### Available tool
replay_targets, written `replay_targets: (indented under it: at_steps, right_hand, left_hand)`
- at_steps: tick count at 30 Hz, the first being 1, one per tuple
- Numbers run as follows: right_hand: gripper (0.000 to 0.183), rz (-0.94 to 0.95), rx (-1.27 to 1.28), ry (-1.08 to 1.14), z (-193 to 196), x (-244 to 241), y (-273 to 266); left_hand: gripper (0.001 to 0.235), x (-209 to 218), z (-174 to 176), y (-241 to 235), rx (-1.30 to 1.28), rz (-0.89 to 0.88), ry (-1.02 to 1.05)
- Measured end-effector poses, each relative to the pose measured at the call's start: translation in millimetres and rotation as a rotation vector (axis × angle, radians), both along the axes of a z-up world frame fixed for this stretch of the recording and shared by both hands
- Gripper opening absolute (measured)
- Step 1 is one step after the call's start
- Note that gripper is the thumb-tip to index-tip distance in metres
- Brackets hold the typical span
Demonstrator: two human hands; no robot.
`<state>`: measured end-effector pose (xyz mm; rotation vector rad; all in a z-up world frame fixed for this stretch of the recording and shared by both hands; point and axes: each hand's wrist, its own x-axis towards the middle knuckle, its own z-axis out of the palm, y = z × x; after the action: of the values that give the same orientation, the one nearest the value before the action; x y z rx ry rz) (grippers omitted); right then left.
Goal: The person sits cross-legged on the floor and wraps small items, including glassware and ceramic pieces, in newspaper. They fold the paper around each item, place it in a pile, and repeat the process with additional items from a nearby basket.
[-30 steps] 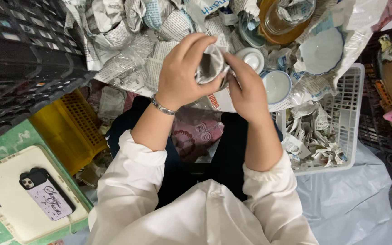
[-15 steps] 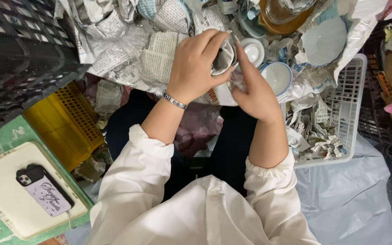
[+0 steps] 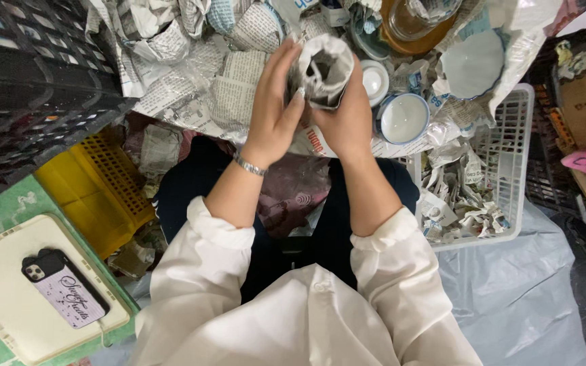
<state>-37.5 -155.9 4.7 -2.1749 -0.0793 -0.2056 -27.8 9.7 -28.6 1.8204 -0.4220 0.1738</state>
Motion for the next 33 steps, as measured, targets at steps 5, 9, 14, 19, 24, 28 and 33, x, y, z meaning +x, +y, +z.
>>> replay_targets:
  at_steps: [5, 9, 14, 19, 24, 28, 33]
  right_hand:
    - [0.094, -0.227, -0.039, -0.077, -20.2, -7.3, 29.7]
    - [0.085, -0.221, -0.138, -0.276, -32.7, -12.5, 43.9]
    - [0.072, -0.222, -0.085, -0.199, -45.0, -12.7, 36.3]
    - [0.071, -0.235, -0.286, -0.244, -50.4, -16.4, 30.4]
    - [0.098, -0.156, -0.196, -0.176, -33.7, -18.4, 23.4]
    - [0.120, 0.011, -0.039, -0.282, -10.4, -24.6, -1.5]
    - [0.095, -0.097, 0.228, -0.405, 11.0, 15.5, -49.5]
  left_hand:
    - [0.059, -33.9, 8.1, -1.8, -0.031, 0.147, 0.061]
    - [0.057, -37.6, 12.1, -0.4, -0.015, 0.158, 0.033]
    - [0.060, -26.3, 12.0, 0.9, 0.073, 0.098, 0.024]
    - [0.065, -25.7, 18.1, -6.1, 0.013, 0.128, -0.020]
    - [0.066, -19.2, 23.7, -4.1, 0.093, 0.135, -0.091]
    - [0.063, -14.1, 24.3, -1.3, 0.073, 0.173, -0.117]
    - [0.062, -5.5, 22.6, 0.7, -0.206, 0.139, -0.004]
